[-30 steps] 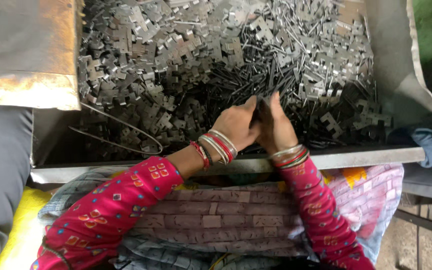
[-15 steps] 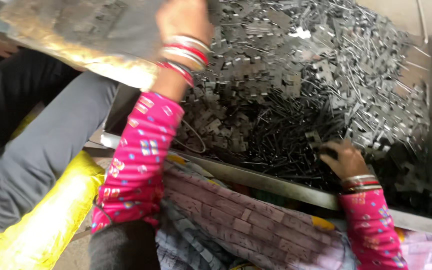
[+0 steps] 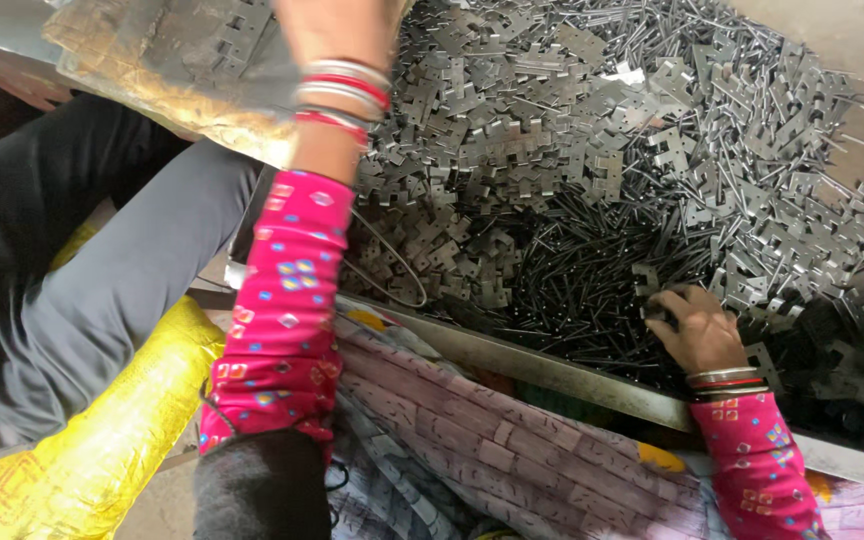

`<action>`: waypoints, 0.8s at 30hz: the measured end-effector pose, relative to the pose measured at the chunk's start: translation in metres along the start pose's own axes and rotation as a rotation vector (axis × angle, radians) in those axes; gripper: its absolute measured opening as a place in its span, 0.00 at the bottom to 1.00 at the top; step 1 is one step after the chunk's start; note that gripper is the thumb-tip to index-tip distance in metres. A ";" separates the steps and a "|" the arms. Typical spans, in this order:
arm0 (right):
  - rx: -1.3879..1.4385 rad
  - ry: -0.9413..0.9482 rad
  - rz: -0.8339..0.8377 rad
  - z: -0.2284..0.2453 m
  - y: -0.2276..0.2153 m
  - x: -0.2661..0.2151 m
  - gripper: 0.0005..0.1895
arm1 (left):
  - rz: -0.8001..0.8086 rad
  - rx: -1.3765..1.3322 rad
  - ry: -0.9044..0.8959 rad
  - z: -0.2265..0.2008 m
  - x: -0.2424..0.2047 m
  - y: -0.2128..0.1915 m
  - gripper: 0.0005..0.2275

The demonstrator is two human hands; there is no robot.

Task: The person sits on the floor and sorts small metal pieces from a large pile in a metal bin. They pick up handfuls of mixed metal parts and nails, separate them by type, and place the sorted pieces back into the bin.

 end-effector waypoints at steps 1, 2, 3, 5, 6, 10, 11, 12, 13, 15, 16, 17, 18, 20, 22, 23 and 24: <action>0.002 -0.033 -0.048 0.002 -0.003 0.001 0.18 | -0.177 0.090 0.203 -0.040 -0.018 -0.010 0.03; 0.126 -0.090 -0.110 0.002 -0.007 0.002 0.16 | -0.136 -0.022 0.291 -0.072 -0.035 -0.014 0.05; 0.251 -0.145 -0.172 0.001 -0.012 0.006 0.14 | -0.270 0.066 0.422 -0.104 -0.052 -0.022 0.12; 0.545 -0.058 -0.247 -0.008 -0.019 0.009 0.12 | 0.483 -0.048 0.594 -0.155 -0.089 -0.008 0.11; 0.710 0.093 -0.258 -0.017 -0.020 0.004 0.12 | 0.638 -0.166 0.678 -0.172 -0.113 -0.007 0.14; 1.694 0.273 -0.365 -0.046 -0.031 -0.011 0.06 | 0.953 -0.058 0.834 -0.190 -0.189 0.000 0.10; 1.807 0.359 -0.394 -0.054 -0.033 -0.014 0.08 | 0.998 -0.033 0.847 -0.190 -0.203 0.002 0.11; 1.919 0.445 -0.420 -0.061 -0.034 -0.016 0.11 | 1.043 -0.008 0.856 -0.191 -0.215 0.005 0.11; 2.030 0.531 -0.449 -0.067 -0.033 -0.019 0.14 | 1.059 0.048 0.878 -0.193 -0.226 0.010 0.12; 2.051 0.656 -0.533 -0.078 -0.032 -0.022 0.15 | 1.085 0.158 0.918 -0.197 -0.244 0.020 0.13; 2.061 0.718 -0.576 -0.083 -0.029 -0.023 0.15 | 1.120 0.210 0.956 -0.199 -0.251 0.026 0.14; 2.077 0.700 -0.528 -0.083 -0.026 -0.020 0.13 | 1.153 0.263 0.994 -0.201 -0.258 0.032 0.14; 2.091 0.690 -0.481 -0.080 -0.021 -0.019 0.11 | 1.191 0.315 1.035 -0.202 -0.264 0.038 0.14; 1.942 0.723 -0.435 -0.075 -0.018 -0.018 0.09 | 1.193 0.243 0.939 -0.205 -0.264 0.048 0.13; 1.623 0.799 -0.425 -0.060 -0.012 -0.013 0.10 | 1.138 0.137 0.900 -0.203 -0.253 0.056 0.12; 1.570 0.752 -0.369 -0.048 -0.011 -0.009 0.10 | 1.083 0.065 0.910 -0.200 -0.242 0.059 0.11; 1.518 0.703 -0.312 -0.036 -0.011 -0.004 0.10 | 1.026 -0.004 0.915 -0.197 -0.233 0.061 0.11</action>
Point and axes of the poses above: each hand's wrist, its own x-axis towards the middle knuckle, its own y-axis out of the palm, z = x × y, the point moved 3 cm from there along x, towards the middle knuckle, and after that the axes turned 1 degree about y, right-handed, at the moved point
